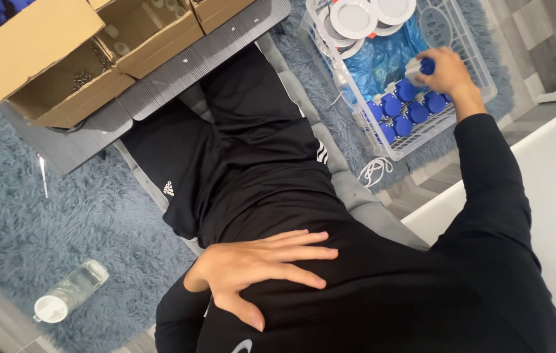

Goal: Assembling and inspecting small electrical components using a screwdriver

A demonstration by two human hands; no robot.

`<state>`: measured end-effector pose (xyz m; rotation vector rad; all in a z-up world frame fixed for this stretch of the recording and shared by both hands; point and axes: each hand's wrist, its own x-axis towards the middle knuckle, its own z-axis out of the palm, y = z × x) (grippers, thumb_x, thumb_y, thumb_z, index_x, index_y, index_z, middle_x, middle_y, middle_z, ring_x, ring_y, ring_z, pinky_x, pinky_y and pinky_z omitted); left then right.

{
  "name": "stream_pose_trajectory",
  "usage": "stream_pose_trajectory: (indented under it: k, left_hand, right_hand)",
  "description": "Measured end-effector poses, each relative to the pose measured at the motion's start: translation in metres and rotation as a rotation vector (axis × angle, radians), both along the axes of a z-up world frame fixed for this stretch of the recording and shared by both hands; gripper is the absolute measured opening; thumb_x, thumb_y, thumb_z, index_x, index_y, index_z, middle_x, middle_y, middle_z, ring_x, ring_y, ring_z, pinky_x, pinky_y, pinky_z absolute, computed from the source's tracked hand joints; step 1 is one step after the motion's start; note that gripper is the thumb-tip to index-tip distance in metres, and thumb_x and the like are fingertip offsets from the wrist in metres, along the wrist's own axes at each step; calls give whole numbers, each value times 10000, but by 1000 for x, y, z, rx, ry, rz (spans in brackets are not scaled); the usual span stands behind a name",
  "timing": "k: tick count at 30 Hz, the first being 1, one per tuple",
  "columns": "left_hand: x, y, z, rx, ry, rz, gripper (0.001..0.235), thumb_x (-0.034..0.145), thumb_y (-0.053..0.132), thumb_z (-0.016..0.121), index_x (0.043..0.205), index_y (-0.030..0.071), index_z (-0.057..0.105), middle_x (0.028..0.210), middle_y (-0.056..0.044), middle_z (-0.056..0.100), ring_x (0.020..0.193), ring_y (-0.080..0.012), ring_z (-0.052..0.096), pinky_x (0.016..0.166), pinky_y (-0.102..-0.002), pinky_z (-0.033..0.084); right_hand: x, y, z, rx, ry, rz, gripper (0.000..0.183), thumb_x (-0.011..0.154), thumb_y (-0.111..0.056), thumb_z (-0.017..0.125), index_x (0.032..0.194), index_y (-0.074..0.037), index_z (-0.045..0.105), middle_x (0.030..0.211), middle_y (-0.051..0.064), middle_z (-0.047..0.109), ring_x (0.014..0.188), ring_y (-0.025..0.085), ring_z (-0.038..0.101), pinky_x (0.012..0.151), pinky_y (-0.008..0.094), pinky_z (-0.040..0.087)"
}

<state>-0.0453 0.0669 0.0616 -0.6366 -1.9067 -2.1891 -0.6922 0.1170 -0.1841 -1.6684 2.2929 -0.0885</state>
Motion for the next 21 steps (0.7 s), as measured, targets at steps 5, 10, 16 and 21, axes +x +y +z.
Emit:
stream_pose_trajectory:
  k: [5, 10, 16, 21]
  left_hand:
    - [-2, -7, -3, -27, 10, 34, 813, 1062, 563, 625, 1651, 33, 443, 1829, -271, 229, 1764, -549, 156, 1456, -742, 160]
    - [1, -2, -12, -85, -3, 57, 862, 1031, 576, 642, 1681, 56, 419, 1855, -246, 207, 1784, -526, 163, 1477, -704, 182]
    - [15, -5, -19, -200, -53, 119, 883, 1031, 480, 729, 1725, 91, 343, 1867, -232, 209, 1770, -495, 259, 1456, -619, 286]
    - [35, -41, -2, -194, -146, 340, 706, 980, 281, 854, 1553, 38, 522, 1645, -210, 520, 1507, -411, 588, 1301, -505, 495]
  right_hand:
    - [0, 4, -18, 186, 58, -57, 529, 948, -242, 851, 1462, -215, 731, 1362, 163, 655, 1237, 427, 643, 1086, 621, 485]
    - [-42, 11, -63, 252, -38, 134, 695, 852, -178, 746, 1540, -100, 698, 1323, 274, 745, 1098, 480, 721, 955, 532, 597]
    - [-59, -11, -75, 369, 61, 72, 789, 870, -276, 819, 1632, -128, 675, 1363, 393, 694, 1088, 561, 745, 949, 588, 614]
    - [54, -62, 25, -210, 127, 253, 522, 975, -55, 764, 1492, 9, 793, 1409, 252, 735, 1182, 447, 712, 974, 514, 581]
